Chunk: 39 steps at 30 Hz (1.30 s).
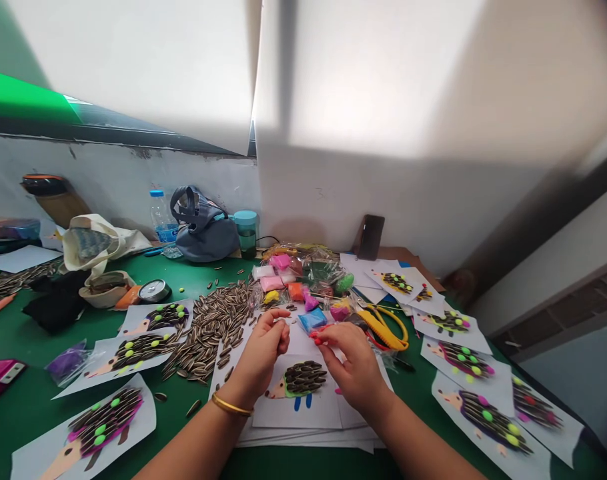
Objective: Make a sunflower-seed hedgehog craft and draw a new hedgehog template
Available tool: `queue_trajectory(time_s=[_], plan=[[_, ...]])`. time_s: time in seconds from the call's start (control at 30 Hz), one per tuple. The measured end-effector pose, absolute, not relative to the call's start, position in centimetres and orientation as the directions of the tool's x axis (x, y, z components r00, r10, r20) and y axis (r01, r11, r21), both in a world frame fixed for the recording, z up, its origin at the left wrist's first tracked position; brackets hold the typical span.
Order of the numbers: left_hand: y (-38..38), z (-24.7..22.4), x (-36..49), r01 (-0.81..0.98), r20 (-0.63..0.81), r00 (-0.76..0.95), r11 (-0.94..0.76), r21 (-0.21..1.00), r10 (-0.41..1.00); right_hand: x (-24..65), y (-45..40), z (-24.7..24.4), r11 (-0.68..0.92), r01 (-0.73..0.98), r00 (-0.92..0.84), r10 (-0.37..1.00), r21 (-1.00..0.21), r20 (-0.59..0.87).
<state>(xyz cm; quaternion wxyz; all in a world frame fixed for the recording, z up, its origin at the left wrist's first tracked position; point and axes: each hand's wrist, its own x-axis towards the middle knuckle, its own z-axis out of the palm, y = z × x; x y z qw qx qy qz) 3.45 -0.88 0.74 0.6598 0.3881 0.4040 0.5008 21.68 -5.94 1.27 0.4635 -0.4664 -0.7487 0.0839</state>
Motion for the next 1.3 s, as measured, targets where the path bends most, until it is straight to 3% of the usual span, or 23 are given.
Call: queue_trajectory(time_s=[0.17,0.4,0.7,0.97,1.13,1.3], plan=[[-0.4,0.2,3.2,-0.282,-0.003,-0.033,-0.006,0.959,0.999,21.7,-5.9,1.0,0.547,0.617,-0.138,0.783,-0.565,0.607],[-1.2,0.8,3.5,-0.571,-0.215,0.197,0.29,0.768,0.956,21.6,-5.9,0.7,0.548,0.618,-0.135,0.78,-0.564,0.61],[-1.5,1.0,3.6,-0.681,-0.226,0.324,0.392,0.618,0.919,21.4,-6.0,0.6,0.54,0.605,-0.13,0.792,-0.586,0.596],[-2.6,1.3,4.0,-0.628,-0.207,0.41,0.439,0.643,0.888,20.2,-7.0,1.2,0.623,0.467,-0.273,0.777,-0.628,0.567],[-3.1,1.3,4.3,-0.594,-0.226,0.438,0.468,0.654,0.87,19.8,-6.9,0.9,0.636,0.546,-0.345,0.764,-0.545,0.546],[-3.1,1.0,4.4,-0.595,-0.196,0.443,0.45,0.666,0.875,19.9,-6.7,0.9,0.59,0.582,-0.313,0.798,-0.56,0.516]])
